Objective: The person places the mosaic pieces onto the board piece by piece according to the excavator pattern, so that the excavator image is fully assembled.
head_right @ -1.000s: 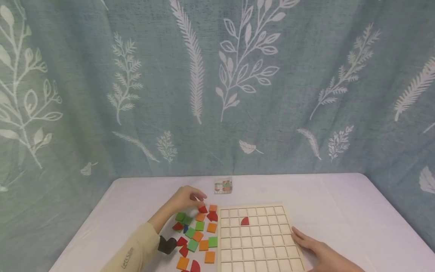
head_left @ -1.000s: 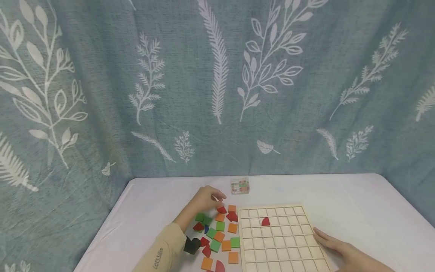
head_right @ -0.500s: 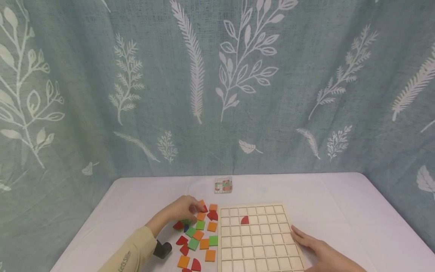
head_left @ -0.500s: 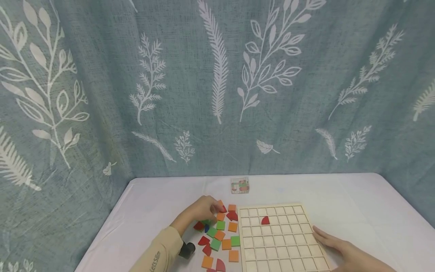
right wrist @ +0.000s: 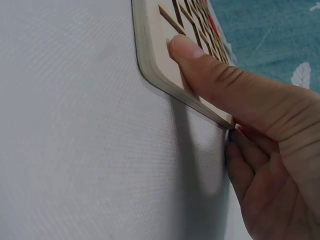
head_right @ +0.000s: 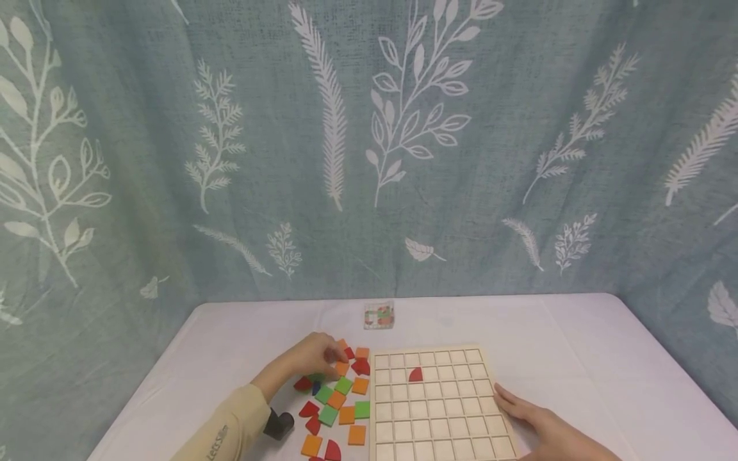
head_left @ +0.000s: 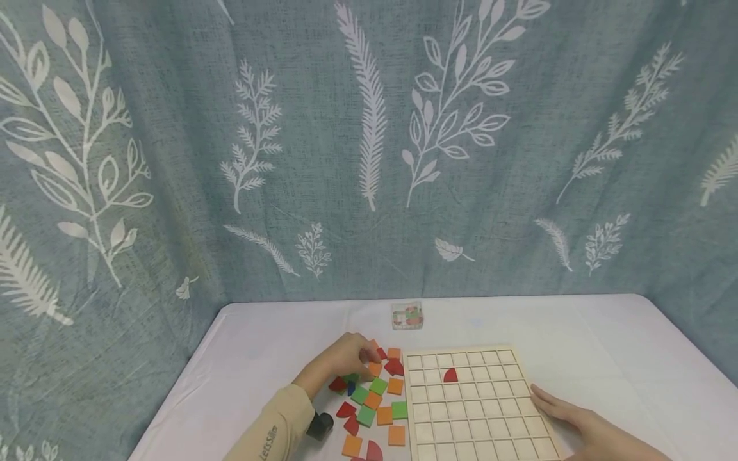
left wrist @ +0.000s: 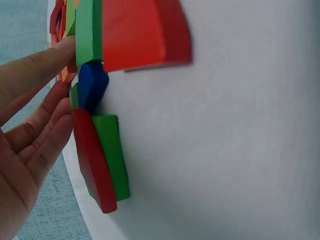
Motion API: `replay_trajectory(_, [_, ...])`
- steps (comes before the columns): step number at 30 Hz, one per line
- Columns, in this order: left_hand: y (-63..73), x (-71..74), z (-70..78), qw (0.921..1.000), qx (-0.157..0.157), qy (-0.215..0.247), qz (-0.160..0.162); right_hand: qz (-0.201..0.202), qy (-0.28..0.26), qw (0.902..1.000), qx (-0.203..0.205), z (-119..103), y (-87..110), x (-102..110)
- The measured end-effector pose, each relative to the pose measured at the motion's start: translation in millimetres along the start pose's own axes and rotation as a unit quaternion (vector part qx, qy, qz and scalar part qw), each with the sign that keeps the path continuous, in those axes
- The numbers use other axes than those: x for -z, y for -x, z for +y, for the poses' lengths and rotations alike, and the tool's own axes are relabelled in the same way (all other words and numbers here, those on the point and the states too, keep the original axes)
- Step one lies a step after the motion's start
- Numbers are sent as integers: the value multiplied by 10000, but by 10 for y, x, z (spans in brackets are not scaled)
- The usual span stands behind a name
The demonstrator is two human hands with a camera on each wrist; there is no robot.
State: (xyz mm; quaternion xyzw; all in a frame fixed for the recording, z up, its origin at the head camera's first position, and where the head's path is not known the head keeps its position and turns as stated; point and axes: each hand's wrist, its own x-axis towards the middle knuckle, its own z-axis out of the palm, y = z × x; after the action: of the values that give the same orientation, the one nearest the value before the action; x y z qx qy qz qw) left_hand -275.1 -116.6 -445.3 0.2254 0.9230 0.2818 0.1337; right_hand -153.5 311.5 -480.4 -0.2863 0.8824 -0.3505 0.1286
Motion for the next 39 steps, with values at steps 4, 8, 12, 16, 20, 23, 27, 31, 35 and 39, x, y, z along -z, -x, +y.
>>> replay_trajectory(4, [-14,8,-15,10000,-50,69,45,75,276,9996,68,-20,16,19])
replay_trajectory(8, [-33,28,-6,9998,-59,186,40,246,624,9976,189,-37,50,43])
replay_trajectory(12, [-62,40,49,9994,-42,318,139,362,713,9964,283,-18,75,57])
replay_trajectory(16, [-94,34,151,9984,-283,353,349,407,723,9956,428,22,81,50])
replay_trajectory(20, [-145,11,300,9957,-723,299,499,443,681,9960,384,34,86,32])
replay_trajectory(23, [-193,-13,432,9940,-918,315,494,431,680,9962,322,28,84,30])
replay_trajectory(27, [-248,-65,586,9935,-992,419,378,258,510,9982,152,19,70,36])
replay_trajectory(31, [-316,-144,705,9928,-1077,435,300,251,480,9985,-29,4,61,33])
replay_trajectory(35, [-379,-234,837,9916,-1200,400,270,391,574,9975,105,-5,70,18])
replay_trajectory(39, [-421,-302,987,9920,-1193,305,274,491,723,9960,192,-17,79,5])
